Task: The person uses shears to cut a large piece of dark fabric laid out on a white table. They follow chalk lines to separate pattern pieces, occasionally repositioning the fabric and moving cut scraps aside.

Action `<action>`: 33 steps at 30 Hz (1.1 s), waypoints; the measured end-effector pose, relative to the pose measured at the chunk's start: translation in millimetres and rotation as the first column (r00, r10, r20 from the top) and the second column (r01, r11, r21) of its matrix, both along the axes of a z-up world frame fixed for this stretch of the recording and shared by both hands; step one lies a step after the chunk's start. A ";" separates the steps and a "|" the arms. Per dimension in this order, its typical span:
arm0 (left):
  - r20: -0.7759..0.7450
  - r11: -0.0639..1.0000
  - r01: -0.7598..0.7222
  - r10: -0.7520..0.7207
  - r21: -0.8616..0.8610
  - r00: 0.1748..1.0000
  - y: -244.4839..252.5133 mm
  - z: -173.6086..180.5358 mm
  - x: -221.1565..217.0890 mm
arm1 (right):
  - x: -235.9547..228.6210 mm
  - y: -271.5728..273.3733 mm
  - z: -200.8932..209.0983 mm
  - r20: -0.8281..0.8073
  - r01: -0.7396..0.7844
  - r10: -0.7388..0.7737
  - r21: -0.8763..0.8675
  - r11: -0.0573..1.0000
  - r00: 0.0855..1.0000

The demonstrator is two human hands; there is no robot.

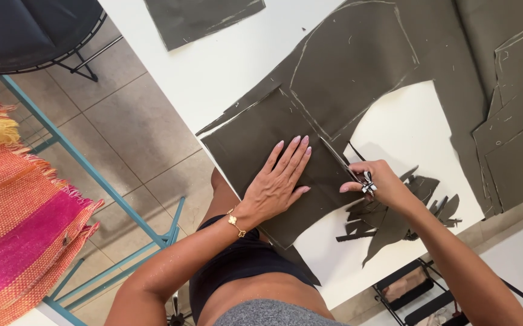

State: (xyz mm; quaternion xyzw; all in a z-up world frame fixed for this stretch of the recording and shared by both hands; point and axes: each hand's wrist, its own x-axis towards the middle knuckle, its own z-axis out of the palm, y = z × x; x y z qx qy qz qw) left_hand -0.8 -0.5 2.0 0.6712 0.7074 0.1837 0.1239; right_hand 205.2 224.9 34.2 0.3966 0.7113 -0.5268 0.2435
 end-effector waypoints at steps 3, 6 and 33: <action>0.005 1.000 0.003 -0.003 0.005 1.000 0.1 -0.4 -0.6 | -14.3 0.4 4.8 -0.001 -0.013 0.013 -0.003 1.000 1.000; 0.009 1.000 -0.001 0.001 0.009 1.000 -0.2 -0.3 -1.1 | -26.3 -0.6 6.4 -0.018 -0.084 0.085 0.040 0.996 0.996; 0.062 0.997 -0.026 0.022 0.074 0.998 -2.0 -2.9 -1.4 | -46.6 1.1 -7.7 -0.047 0.024 -0.024 0.004 1.000 0.999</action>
